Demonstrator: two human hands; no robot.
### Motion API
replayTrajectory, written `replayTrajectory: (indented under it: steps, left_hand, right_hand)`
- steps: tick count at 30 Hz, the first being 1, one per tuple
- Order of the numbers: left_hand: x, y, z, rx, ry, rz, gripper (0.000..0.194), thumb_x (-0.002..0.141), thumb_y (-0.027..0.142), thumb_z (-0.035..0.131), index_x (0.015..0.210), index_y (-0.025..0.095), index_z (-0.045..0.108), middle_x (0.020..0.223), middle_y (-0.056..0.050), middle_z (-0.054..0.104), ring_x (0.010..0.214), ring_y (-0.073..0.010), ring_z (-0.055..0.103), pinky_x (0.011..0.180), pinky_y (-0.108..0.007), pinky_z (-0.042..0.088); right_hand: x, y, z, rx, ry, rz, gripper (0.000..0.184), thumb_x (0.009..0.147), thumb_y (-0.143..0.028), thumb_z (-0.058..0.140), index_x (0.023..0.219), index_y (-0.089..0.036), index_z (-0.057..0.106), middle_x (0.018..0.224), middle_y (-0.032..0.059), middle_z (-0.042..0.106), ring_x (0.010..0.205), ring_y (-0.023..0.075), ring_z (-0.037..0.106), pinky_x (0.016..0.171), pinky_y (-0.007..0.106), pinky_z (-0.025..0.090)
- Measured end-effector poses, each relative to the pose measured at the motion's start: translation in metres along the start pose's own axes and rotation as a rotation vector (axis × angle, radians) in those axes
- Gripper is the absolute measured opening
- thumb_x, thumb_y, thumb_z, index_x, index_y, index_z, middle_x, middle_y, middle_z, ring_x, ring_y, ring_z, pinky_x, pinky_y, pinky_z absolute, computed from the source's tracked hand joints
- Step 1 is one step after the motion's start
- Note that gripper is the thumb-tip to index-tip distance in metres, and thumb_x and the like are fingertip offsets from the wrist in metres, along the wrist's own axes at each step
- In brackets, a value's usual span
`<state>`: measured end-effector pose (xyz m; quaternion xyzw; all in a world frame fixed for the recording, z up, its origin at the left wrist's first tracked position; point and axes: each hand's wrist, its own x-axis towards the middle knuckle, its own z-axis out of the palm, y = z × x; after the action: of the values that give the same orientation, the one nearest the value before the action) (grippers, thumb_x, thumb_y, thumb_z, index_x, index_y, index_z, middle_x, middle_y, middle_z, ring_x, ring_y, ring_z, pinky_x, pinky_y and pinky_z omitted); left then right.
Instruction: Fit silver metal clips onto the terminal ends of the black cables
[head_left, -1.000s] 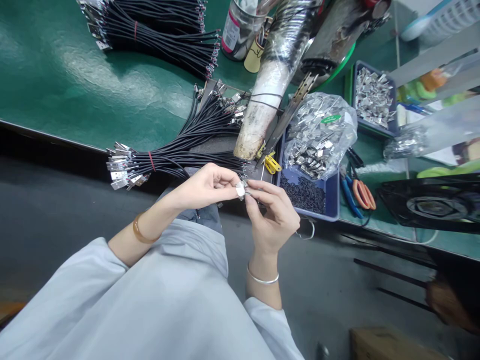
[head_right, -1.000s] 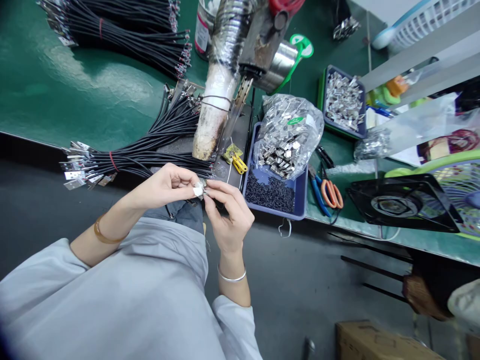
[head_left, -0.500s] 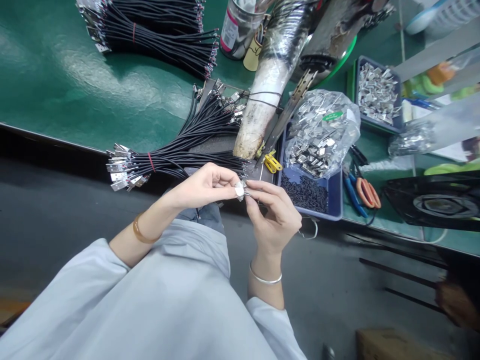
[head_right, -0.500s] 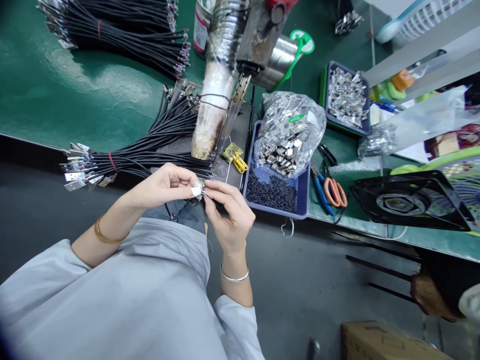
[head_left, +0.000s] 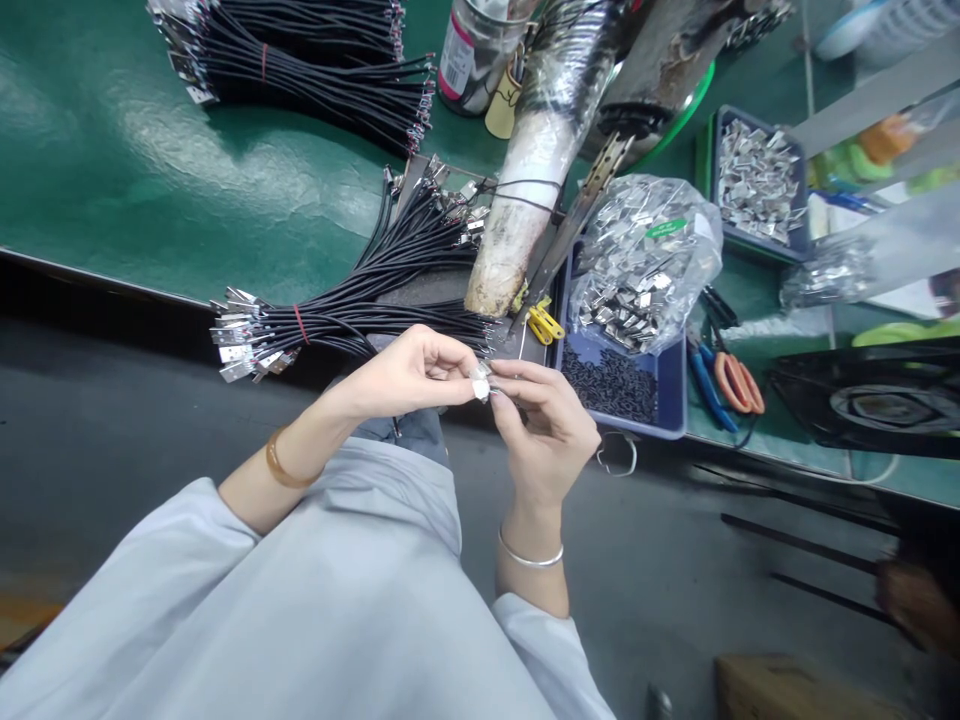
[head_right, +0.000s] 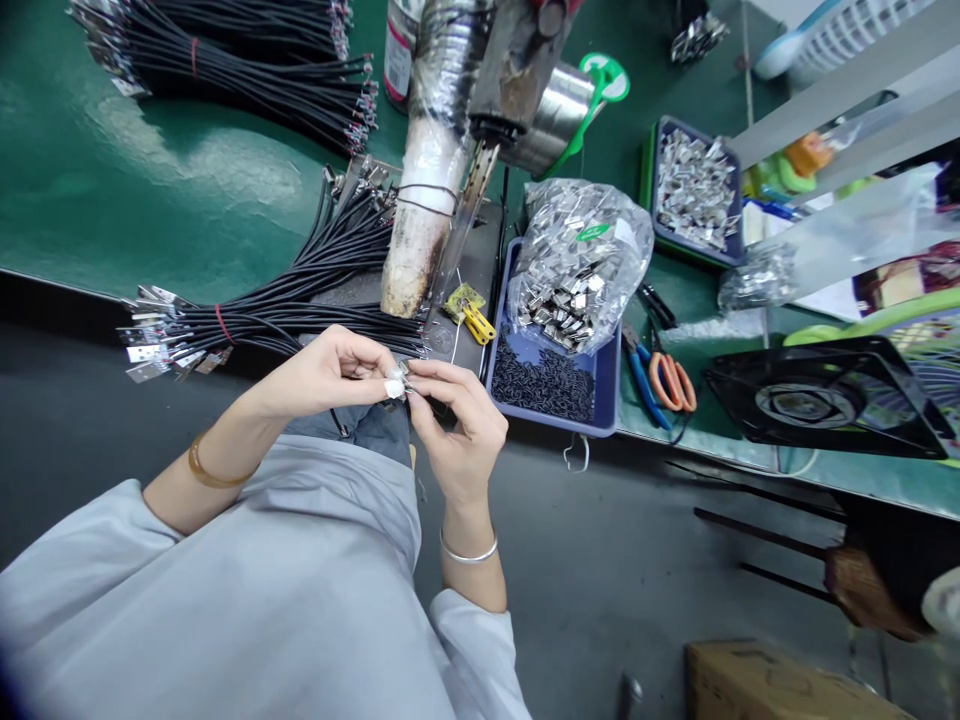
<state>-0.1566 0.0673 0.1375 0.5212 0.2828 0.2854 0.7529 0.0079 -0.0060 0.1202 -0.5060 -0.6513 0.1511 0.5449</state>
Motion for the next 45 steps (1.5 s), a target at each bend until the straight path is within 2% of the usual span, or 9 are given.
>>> replayTrajectory:
  steps: [4,7,12,16,23,27,31,39,45]
  left_hand:
    - [0.001,-0.004,0.0,0.034,0.016,0.062,0.012,0.068,0.022,0.077,0.064,0.01,0.073,0.057,0.0,0.059,0.054,-0.0064,0.045,0.051,-0.018,0.036]
    - [0.003,-0.007,0.004,0.04,0.115,0.104,0.011,0.066,0.021,0.075,0.065,0.011,0.075,0.06,-0.002,0.064,0.056,-0.008,0.048,0.052,-0.02,0.039]
    - [0.006,-0.01,0.013,0.005,0.272,0.123,0.011,0.064,0.021,0.072,0.062,0.011,0.069,0.052,0.004,0.05,0.051,-0.0047,0.038,0.048,-0.018,0.03]
    - [0.006,-0.011,0.015,0.013,0.301,0.123,0.013,0.064,0.023,0.07,0.061,0.012,0.063,0.05,0.006,0.041,0.05,-0.0038,0.032,0.047,-0.017,0.026]
    - [0.004,-0.011,0.013,0.082,0.212,0.109,0.01,0.066,0.022,0.067,0.065,0.013,0.065,0.053,0.006,0.042,0.051,-0.0047,0.033,0.05,-0.019,0.027]
    - [0.005,-0.011,0.015,0.066,0.237,0.119,0.012,0.067,0.024,0.066,0.065,0.014,0.06,0.051,0.007,0.037,0.049,-0.004,0.028,0.048,-0.019,0.022]
    - [0.006,-0.013,0.016,0.071,0.266,0.16,0.011,0.068,0.023,0.064,0.065,0.015,0.057,0.05,0.009,0.034,0.048,-0.0037,0.027,0.047,-0.018,0.022]
    - [0.007,-0.014,0.017,0.109,0.297,0.214,0.014,0.073,0.025,0.066,0.068,0.013,0.068,0.053,0.003,0.049,0.05,-0.0059,0.037,0.047,-0.018,0.03]
    - [0.009,-0.018,0.02,0.155,0.43,0.235,0.015,0.074,0.028,0.07,0.07,0.014,0.072,0.055,0.002,0.052,0.054,-0.0085,0.044,0.05,-0.019,0.034]
  right_hand:
    - [-0.001,0.002,0.003,0.111,0.019,0.125,0.015,0.086,-0.011,0.072,0.089,-0.025,0.075,0.096,0.0002,0.078,0.089,0.0149,0.076,0.077,0.029,0.064]
    - [-0.002,0.003,0.006,0.102,0.127,0.191,0.008,0.089,-0.015,0.07,0.088,-0.022,0.074,0.097,0.0016,0.077,0.086,0.0153,0.076,0.074,0.029,0.065]
    - [-0.005,0.001,0.009,-0.004,0.326,-0.002,0.012,0.095,-0.015,0.061,0.1,-0.022,0.07,0.101,0.003,0.076,0.091,0.0168,0.077,0.078,0.035,0.068]
    - [-0.009,-0.001,0.011,-0.065,0.29,-0.094,0.015,0.091,-0.01,0.066,0.098,-0.023,0.067,0.101,0.0021,0.077,0.09,0.0168,0.077,0.077,0.034,0.068]
    - [-0.001,-0.001,0.01,0.037,0.242,0.088,0.006,0.09,-0.015,0.071,0.089,-0.021,0.068,0.095,0.0008,0.076,0.08,0.0154,0.077,0.071,0.03,0.066]
    - [-0.001,-0.001,0.009,-0.032,0.305,-0.054,0.012,0.089,-0.012,0.069,0.094,-0.023,0.071,0.096,0.0003,0.077,0.086,0.0162,0.076,0.075,0.032,0.066]
    - [-0.006,0.001,0.009,-0.13,0.251,-0.177,0.017,0.086,-0.009,0.071,0.095,-0.023,0.071,0.096,-0.0001,0.079,0.087,0.0157,0.077,0.077,0.031,0.065]
    - [-0.002,0.006,0.013,0.053,0.28,0.071,0.008,0.091,-0.013,0.067,0.091,-0.021,0.065,0.095,0.0011,0.077,0.086,0.0157,0.078,0.075,0.03,0.066]
    - [0.006,0.01,0.011,-0.216,0.22,-0.154,0.016,0.086,-0.008,0.071,0.088,-0.023,0.066,0.093,0.0003,0.079,0.086,0.0153,0.077,0.077,0.029,0.064]
